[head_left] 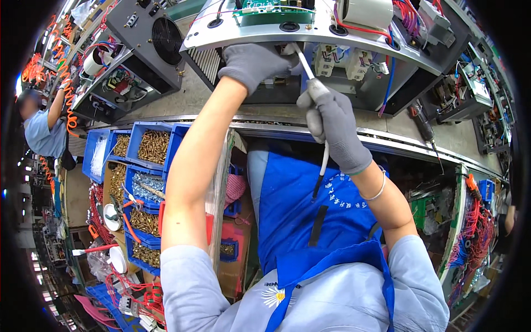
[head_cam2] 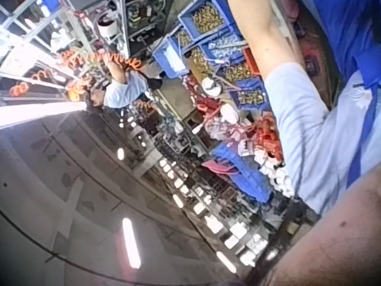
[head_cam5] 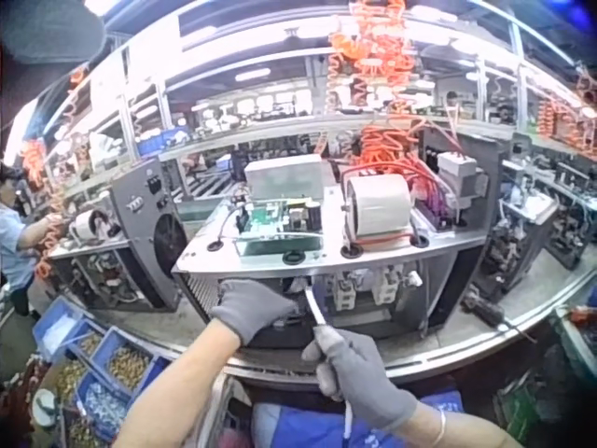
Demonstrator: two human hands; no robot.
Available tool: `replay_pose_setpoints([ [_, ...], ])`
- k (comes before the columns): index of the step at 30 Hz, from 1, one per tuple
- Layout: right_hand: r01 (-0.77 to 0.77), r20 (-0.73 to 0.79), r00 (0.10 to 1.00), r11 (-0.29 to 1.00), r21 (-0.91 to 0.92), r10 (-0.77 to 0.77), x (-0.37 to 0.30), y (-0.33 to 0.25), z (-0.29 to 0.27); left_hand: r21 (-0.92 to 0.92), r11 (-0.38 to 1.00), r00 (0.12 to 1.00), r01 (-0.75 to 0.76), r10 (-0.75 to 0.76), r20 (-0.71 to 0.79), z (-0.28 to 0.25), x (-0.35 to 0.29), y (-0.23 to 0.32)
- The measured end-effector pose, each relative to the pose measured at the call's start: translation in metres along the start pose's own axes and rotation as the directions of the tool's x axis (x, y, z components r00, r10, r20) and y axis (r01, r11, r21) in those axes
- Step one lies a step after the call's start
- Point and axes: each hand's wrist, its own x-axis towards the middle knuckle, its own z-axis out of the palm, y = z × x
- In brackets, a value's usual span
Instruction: Assembling and wiring internal components of an electronic cabinet on an assembly line.
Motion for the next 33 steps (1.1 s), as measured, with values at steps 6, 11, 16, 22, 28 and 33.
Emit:
replay_pose_setpoints([
  [6,-0.007,-0.043,0.999,0.996,0.083,0.011,0.002,-0.001,-0.015,-0.416,0.889,0.976,-0.194,0.217,0.010,0.048,0.025,-0.050],
  [11,0.004,-0.034,0.999,0.995,0.100,0.000,0.006,0.005,-0.024,-0.577,0.797,0.972,-0.179,0.234,0.021,0.029,0.023,-0.045],
  [16,-0.070,0.040,0.997,0.998,-0.004,0.070,0.006,0.019,-0.023,-0.421,0.901,0.990,-0.106,0.137,0.045,-0.004,0.003,-0.011],
  [22,-0.085,-0.024,0.996,0.996,0.002,0.085,0.011,0.050,-0.010,-0.275,0.954,0.991,-0.117,0.132,0.038,0.011,0.010,-0.022],
  [28,-0.254,-0.057,0.962,0.954,0.161,0.266,0.038,0.087,0.003,-0.433,0.886,0.986,-0.165,0.152,-0.065,0.024,0.011,-0.038],
  [33,-0.422,-0.008,0.892,0.838,0.345,0.453,0.091,0.100,0.022,-0.320,0.947,0.995,0.025,0.007,0.098,0.021,0.000,-0.030],
])
